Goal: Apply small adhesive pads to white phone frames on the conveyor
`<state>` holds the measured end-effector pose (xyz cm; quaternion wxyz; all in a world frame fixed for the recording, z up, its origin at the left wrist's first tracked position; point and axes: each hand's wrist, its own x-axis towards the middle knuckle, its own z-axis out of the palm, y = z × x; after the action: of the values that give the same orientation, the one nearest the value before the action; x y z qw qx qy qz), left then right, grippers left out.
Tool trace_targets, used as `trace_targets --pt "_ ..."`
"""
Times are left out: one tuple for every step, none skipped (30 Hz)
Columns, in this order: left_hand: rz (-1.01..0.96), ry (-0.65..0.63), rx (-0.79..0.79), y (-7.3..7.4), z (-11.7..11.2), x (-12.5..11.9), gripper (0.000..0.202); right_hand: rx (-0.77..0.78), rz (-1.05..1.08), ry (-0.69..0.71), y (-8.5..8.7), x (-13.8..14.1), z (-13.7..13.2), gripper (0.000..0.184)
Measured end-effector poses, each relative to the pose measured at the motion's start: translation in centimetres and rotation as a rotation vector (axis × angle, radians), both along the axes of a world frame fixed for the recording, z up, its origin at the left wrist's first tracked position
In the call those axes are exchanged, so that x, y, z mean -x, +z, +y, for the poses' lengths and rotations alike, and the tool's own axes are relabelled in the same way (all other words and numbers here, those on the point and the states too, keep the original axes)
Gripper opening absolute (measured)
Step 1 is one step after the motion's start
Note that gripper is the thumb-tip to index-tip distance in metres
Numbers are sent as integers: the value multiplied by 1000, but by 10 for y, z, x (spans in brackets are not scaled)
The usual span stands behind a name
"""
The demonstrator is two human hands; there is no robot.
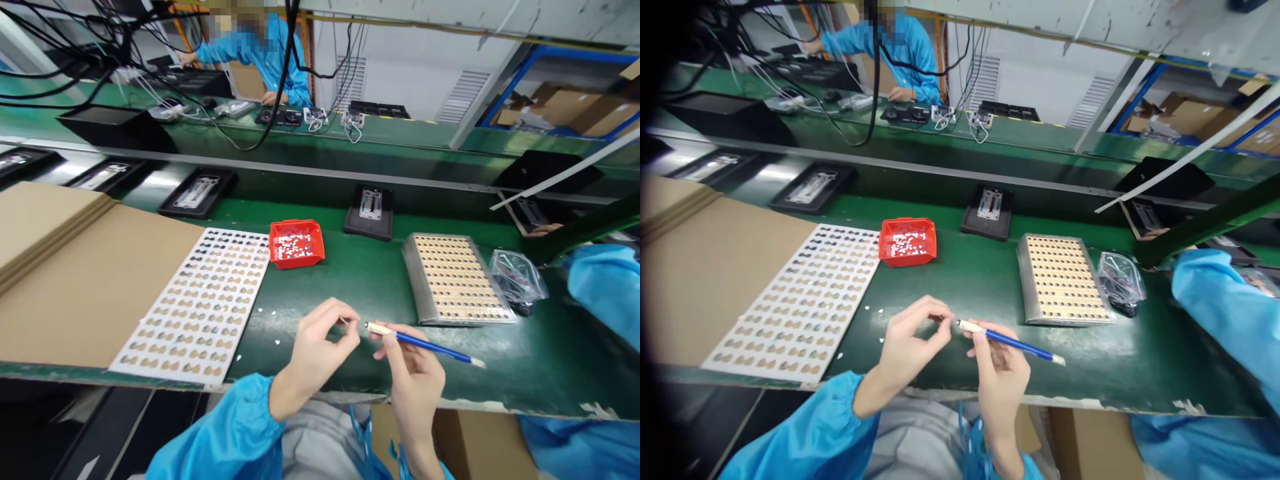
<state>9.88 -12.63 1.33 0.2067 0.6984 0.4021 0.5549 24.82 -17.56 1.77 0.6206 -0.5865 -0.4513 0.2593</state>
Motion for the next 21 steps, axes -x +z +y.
trace_targets --pt "65 7 -27 2 9 10 18 8 31 7 1 0 3 21" --pt "139 21 -54 5 21 23 17 13 56 9 0 -1 5 23" --pt "220 48 -82 7 35 36 17 19 72 8 -3 -2 6 25" --pt "315 86 -105 8 52 51 16 30 81 10 -7 -4 7 28" --pt "429 134 -117 8 70 64 16 45 81 13 -12 -7 6 29" --pt "560 188 -113 8 88 77 17 63 76 19 -18 -10 4 31" --pt "696 230 -84 8 105 89 18 84 67 29 -25 -14 1 32" --pt "802 263 -54 7 121 98 19 107 56 41 -32 -18 -3 34" --pt "889 284 -17 7 135 105 22 132 46 56 -39 -21 -7 35" --pt "950 292 17 7 147 109 27 156 39 63 -46 -24 -11 36" --pt "986 296 42 7 156 110 31 177 34 57 -52 -26 -15 37" --pt "1008 296 57 8 163 108 34 193 33 41 -57 -26 -19 38" --pt "1031 291 70 10 169 104 35 204 36 19 -61 -26 -23 39" --pt "1050 277 77 12 173 98 35 211 39 -6 -64 -25 -26 39" --pt "1059 252 78 15 178 89 34 214 43 -29 -66 -24 -28 40" --pt "1063 215 74 17 182 77 34 217 44 -44 -68 -24 -29 40" --pt "1073 164 76 18 187 63 33 218 40 -49 -70 -23 -29 41" --pt "1085 101 83 18 193 48 32 216 30 -53 -72 -23 -29 41" --pt "1097 31 93 17 199 31 30 212 17 -56 -74 -23 -28 42" --pt "1108 -41 106 16 205 13 27 206 1 -58 -76 -23 -28 43" --pt "1115 -109 120 13 211 -4 24 198 -16 -58 -77 -24 -27 43"
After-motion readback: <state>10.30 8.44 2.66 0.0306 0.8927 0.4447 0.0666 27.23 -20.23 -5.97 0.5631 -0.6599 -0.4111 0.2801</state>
